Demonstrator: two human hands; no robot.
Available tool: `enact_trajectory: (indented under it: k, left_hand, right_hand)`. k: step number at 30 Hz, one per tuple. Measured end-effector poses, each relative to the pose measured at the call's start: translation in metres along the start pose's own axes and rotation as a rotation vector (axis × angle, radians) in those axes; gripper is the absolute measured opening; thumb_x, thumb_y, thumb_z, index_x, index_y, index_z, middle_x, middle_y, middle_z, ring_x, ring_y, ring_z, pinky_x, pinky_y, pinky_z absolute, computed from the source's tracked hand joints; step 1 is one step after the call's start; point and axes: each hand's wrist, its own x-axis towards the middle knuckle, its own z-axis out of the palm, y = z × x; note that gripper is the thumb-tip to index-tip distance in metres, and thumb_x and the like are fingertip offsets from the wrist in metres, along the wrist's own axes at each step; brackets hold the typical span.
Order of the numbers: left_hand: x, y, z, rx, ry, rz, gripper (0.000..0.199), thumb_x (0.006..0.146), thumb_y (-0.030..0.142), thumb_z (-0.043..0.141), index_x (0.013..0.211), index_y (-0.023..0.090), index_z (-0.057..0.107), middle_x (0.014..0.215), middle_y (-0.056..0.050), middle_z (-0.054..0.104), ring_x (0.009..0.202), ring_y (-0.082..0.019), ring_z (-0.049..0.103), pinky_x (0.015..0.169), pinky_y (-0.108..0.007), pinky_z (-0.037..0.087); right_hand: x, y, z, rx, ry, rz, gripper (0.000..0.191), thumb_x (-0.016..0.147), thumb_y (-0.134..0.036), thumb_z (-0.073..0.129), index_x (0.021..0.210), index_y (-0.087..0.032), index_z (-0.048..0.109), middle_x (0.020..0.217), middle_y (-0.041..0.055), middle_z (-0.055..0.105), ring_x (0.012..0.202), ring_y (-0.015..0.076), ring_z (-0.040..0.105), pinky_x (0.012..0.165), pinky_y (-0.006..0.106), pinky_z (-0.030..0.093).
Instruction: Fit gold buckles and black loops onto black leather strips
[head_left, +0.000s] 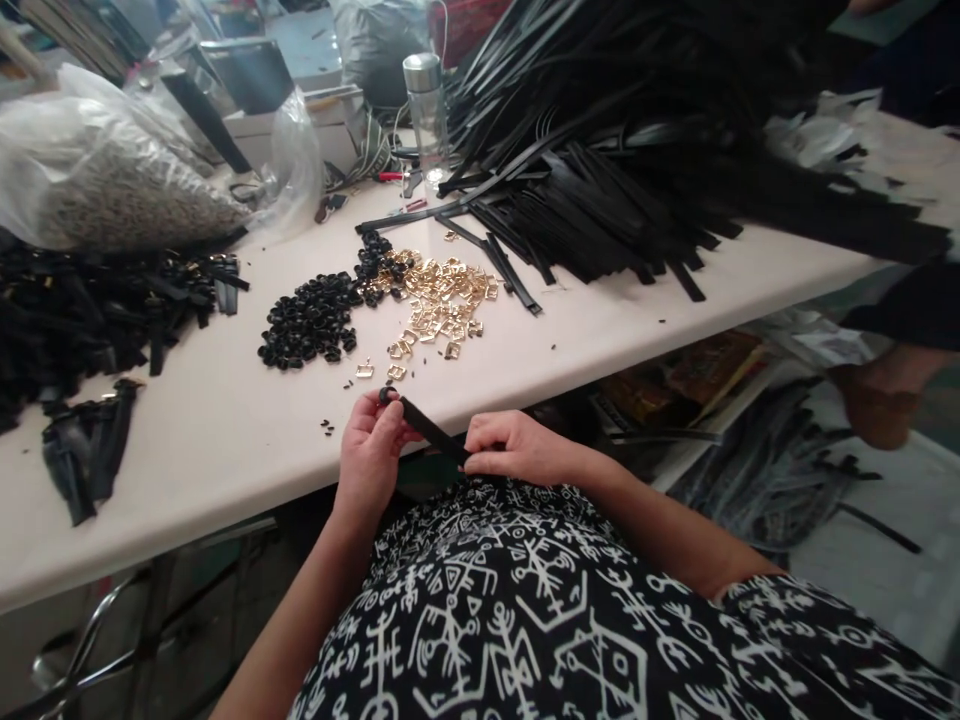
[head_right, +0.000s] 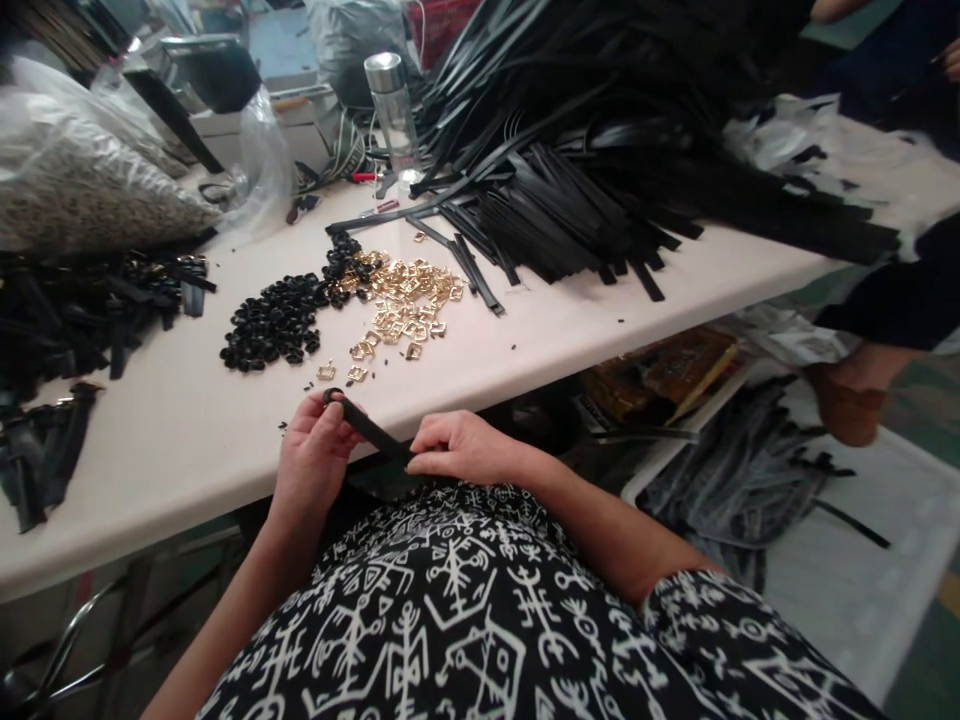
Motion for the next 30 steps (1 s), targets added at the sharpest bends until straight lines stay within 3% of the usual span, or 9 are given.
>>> enact_trajectory:
  k: [3,6,12,15,19,21,25,27,30]
  left_hand:
    - [-0.001,-0.005,0.005,0.023,-0.054,-0.001,0.034,0.082,0.044,0.07,0.099,0.02,0.053,0.093,-0.003,0.07,0.078,-0.016,0.072,0.065,-0.022,0.058]
    - [-0.008,-0.016,0.007,0.071,-0.156,-0.064,0.037,0.08,0.036,0.075,0.105,0.022,0.052,0.104,-0.004,0.069,0.086,-0.017,0.072,0.068,-0.023,0.058]
    - [-0.017,-0.024,0.014,0.059,-0.171,-0.178,0.035,0.076,0.026,0.078,0.1,0.021,0.053,0.084,0.004,0.063,0.065,-0.009,0.068,0.06,-0.017,0.054]
    - [-0.016,-0.019,0.014,0.07,-0.153,-0.201,0.037,0.073,0.025,0.079,0.099,0.02,0.053,0.08,0.005,0.062,0.061,-0.008,0.066,0.055,-0.015,0.05]
    - [-0.017,-0.014,0.009,0.053,-0.138,-0.268,0.04,0.069,0.025,0.081,0.098,0.019,0.054,0.078,0.005,0.062,0.058,-0.007,0.063,0.051,-0.013,0.047]
    - [-0.018,-0.015,0.009,0.047,-0.148,-0.31,0.041,0.068,0.026,0.082,0.098,0.018,0.055,0.079,0.004,0.062,0.057,-0.007,0.063,0.052,-0.013,0.048]
    - [-0.021,-0.02,0.012,0.018,-0.161,-0.361,0.043,0.066,0.026,0.083,0.098,0.019,0.055,0.078,0.004,0.062,0.056,-0.006,0.062,0.052,-0.014,0.049]
    - [-0.024,-0.021,0.014,0.002,-0.161,-0.371,0.044,0.066,0.025,0.084,0.099,0.019,0.055,0.077,0.004,0.062,0.056,-0.006,0.062,0.052,-0.013,0.049]
    - [-0.027,-0.021,0.015,-0.018,-0.158,-0.393,0.045,0.066,0.025,0.084,0.099,0.019,0.055,0.076,0.005,0.061,0.055,-0.005,0.061,0.051,-0.012,0.049]
  right_hand:
    - [0.004,-0.002,0.003,0.286,0.318,0.044,0.018,0.079,-0.034,0.069,0.079,-0.017,0.063,0.062,-0.0044,0.06,0.053,0.0085,0.053,0.052,0.021,0.045]
    - [0.005,-0.001,0.006,0.53,0.519,0.067,0.025,0.077,-0.039,0.071,0.082,-0.019,0.056,0.057,-0.0052,0.063,0.048,0.0086,0.057,0.048,0.019,0.048]
    - [0.0,0.014,0.017,0.716,0.553,0.156,0.036,0.075,-0.045,0.075,0.085,-0.019,0.053,0.062,-0.0036,0.065,0.054,0.0101,0.065,0.053,0.019,0.055]
    - [-0.011,0.021,0.006,0.618,0.631,0.116,0.036,0.081,-0.049,0.069,0.098,-0.021,0.055,0.085,0.0019,0.07,0.065,0.0133,0.068,0.058,0.026,0.059]
    - [-0.035,0.013,-0.026,-0.001,1.07,-0.203,0.045,0.09,-0.048,0.06,0.127,-0.025,0.05,0.135,0.0109,0.054,0.11,0.0232,0.063,0.093,0.04,0.055]
    - [-0.044,0.003,-0.032,-0.398,1.0,-0.281,0.05,0.088,-0.046,0.064,0.131,-0.024,0.051,0.139,0.012,0.052,0.124,0.0275,0.055,0.108,0.045,0.044]
    - [-0.041,-0.007,-0.013,-0.661,0.448,-0.327,0.036,0.089,-0.039,0.068,0.119,-0.021,0.063,0.114,0.008,0.07,0.11,0.0244,0.063,0.098,0.041,0.049]
    - [-0.033,-0.002,0.0,-0.624,0.368,-0.35,0.025,0.091,-0.035,0.065,0.111,-0.019,0.066,0.101,0.0067,0.073,0.094,0.0206,0.067,0.085,0.035,0.053]
    - [-0.025,0.007,0.012,-0.562,0.392,-0.347,0.019,0.091,-0.03,0.066,0.103,-0.016,0.069,0.091,0.0064,0.073,0.082,0.0182,0.067,0.076,0.03,0.052]
